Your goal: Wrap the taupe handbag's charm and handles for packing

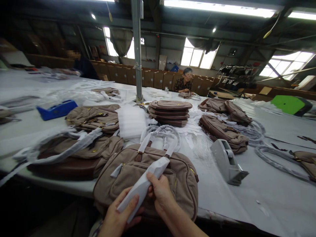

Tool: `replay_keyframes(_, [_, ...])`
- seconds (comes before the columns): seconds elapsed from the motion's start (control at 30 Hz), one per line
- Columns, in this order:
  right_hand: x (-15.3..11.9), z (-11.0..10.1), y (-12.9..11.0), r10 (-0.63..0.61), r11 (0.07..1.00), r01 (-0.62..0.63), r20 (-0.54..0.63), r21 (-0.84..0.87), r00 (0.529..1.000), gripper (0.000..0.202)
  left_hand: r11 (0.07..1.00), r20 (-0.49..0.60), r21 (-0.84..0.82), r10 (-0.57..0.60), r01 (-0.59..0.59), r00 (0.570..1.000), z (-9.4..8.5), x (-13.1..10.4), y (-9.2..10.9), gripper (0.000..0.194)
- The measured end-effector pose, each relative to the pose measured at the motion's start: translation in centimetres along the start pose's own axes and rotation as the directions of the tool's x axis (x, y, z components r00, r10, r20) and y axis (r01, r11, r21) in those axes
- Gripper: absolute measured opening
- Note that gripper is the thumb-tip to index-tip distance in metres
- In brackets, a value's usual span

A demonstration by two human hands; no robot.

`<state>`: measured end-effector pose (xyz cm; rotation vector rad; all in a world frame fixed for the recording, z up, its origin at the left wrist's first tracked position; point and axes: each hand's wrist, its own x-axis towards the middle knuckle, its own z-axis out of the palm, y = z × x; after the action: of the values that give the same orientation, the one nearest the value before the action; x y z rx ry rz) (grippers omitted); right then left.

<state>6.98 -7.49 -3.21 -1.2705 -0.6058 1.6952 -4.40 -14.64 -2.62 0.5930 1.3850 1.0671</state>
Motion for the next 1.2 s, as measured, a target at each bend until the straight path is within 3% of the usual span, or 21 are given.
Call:
replay_keyframes(0.13, [-0.1,-0.2,0.3,-0.012,1.0,0.012,0.008,-0.008,1.0,0.054,0.982,0.021,-0.182,-0.049,0.052,0.999,0.3,0.5,-0.5,0.044])
replay_keyframes(0.37, [-0.1,0.0,0.3,-0.021,0.999,0.021,-0.008,-0.029,1.0,0.059,0.993,0.008,-0.12,-0.011,0.012,1.0,0.2,0.9,-0.5,0.062])
replay_keyframes(0.53, [0.1,0.0,0.5,-0.049,0.998,0.048,-0.01,-0.048,0.999,0.061,0.993,-0.1,-0.1,-0.068,0.058,0.993,0.9,1.2,0.1,0.052])
replay_keyframes(0.73, [-1.4,-1.2,0.3,-0.044,0.997,0.054,0.188,-0.05,0.981,0.05,0.971,-0.153,-0.229,-0.106,0.069,0.983,0.8,2.0,-0.9,0.06])
replay_keyframes(0.8, [-1.9,-1.3,0.2,-0.018,0.995,0.037,0.204,-0.087,0.979,0.048,0.974,-0.141,-0.224,-0.074,0.041,0.987,0.7,2.1,-1.3,0.067])
replay_keyframes(1.0, [-1.6,-0.8,0.3,0.031,0.964,-0.013,0.066,-0.266,0.997,0.024,0.991,-0.045,-0.121,0.058,-0.063,0.997,0.5,1.6,-1.8,0.076])
replay_keyframes(1.2, [-1.0,-0.9,0.6,0.043,0.969,-0.035,0.031,-0.243,0.999,0.018,0.997,0.085,0.05,0.06,-0.065,0.995,-0.4,0.9,-1.2,0.069])
